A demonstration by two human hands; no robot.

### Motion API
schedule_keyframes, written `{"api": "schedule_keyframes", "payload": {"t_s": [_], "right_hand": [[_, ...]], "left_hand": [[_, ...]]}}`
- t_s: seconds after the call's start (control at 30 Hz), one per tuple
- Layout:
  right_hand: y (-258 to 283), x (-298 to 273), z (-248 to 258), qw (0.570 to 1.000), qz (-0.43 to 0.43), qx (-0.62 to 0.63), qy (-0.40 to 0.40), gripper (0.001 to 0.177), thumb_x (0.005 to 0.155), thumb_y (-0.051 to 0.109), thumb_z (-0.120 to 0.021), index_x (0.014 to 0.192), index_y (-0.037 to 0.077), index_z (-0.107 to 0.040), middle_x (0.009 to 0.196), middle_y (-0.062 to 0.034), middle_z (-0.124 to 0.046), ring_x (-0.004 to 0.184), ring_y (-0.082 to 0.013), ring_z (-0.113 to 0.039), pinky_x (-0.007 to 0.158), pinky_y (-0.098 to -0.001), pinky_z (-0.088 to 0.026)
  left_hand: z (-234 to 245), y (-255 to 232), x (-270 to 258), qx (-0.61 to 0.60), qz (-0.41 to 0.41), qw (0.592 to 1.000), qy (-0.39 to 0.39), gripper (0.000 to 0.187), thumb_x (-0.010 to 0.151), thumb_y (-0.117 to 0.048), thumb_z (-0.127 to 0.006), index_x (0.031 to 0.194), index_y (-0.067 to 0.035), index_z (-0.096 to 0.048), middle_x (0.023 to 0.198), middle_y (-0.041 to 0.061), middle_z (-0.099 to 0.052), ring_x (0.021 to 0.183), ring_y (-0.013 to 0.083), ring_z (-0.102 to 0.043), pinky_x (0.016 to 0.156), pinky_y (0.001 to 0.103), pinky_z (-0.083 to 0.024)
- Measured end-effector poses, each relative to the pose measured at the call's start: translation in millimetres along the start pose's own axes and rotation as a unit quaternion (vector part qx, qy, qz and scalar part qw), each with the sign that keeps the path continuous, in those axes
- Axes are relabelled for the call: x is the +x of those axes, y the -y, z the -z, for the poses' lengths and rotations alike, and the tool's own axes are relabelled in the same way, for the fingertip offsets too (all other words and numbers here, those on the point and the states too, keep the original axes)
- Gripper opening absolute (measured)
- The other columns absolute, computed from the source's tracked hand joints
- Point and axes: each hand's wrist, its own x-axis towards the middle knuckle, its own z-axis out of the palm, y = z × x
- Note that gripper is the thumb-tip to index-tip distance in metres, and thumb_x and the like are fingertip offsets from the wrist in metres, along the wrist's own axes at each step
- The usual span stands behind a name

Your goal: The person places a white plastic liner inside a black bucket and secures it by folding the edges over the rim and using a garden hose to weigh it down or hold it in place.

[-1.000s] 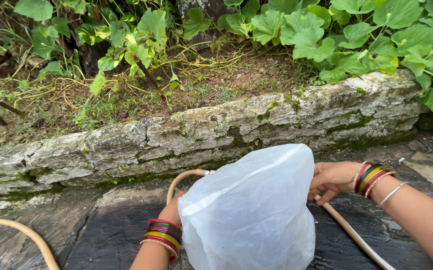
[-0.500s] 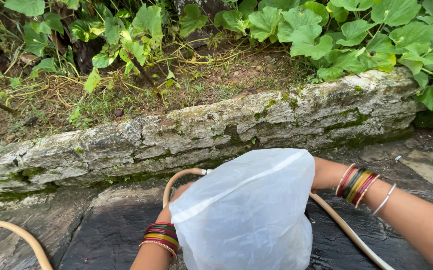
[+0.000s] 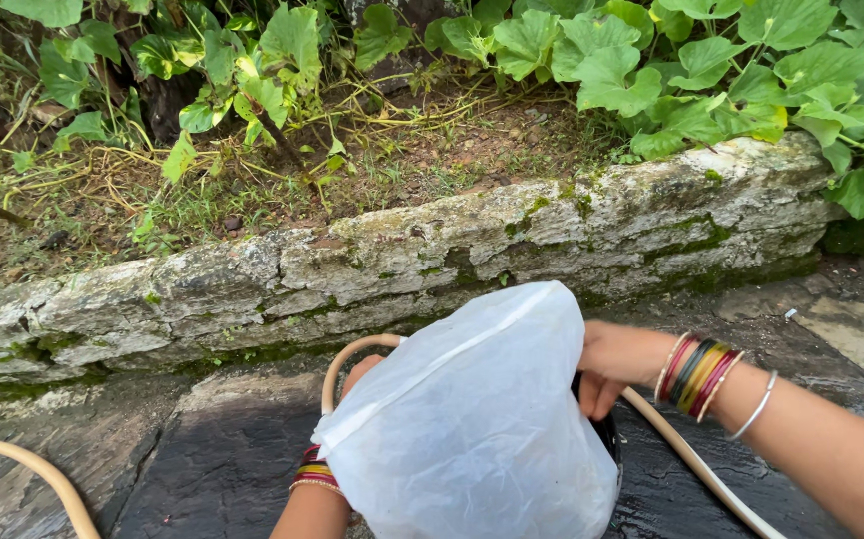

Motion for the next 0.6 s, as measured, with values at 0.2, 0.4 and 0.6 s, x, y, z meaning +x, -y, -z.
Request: {"api": "schedule_keyframes", "payload": {"t_s": [0.2,0.4,0.6], "right_hand": [[-18,12,-19,0.946,-0.024,0.296,0.129,0.029,0.101,0.029,-0.057,0.109,0.003,-0.067,0.081,-0.0054,-0.071,0.056,-0.0093,-0.062,0.045,-0.023,-0.05],[-55,47,17,0.93,0.001,0.349,0.114,0.017,0.099,0.019,-0.064,0.086,0.009,-0.06,0.06,0.0068,-0.048,0.044,-0.0027,-0.033,0.036,-0.0186,-0.027],[-79,64,36,0.975,0.016,0.21,-0.073,0.027,0.097,0.026,-0.064,0.077,0.009,-0.06,0.055,0.0065,-0.041,0.042,-0.0051,-0.027,0.036,-0.024,-0.018]], "left_hand": [[1,2,-11,-0.048,0.034,0.998,-0.008,0.04,0.092,-0.024,-0.064,0.127,-0.003,-0.067,0.112,0.01,-0.074,0.096,0.0174,-0.071,0.081,0.031,-0.059],[12,14,-1,-0.102,0.035,0.994,-0.002,0.045,0.092,-0.026,-0.063,0.13,-0.003,-0.064,0.117,0.011,-0.073,0.099,0.0185,-0.07,0.084,0.032,-0.059],[15,48,34,-0.135,-0.082,0.986,0.06,0.05,0.091,-0.029,-0.062,0.134,-0.004,-0.062,0.122,0.013,-0.073,0.103,0.0197,-0.07,0.087,0.033,-0.059]]}}
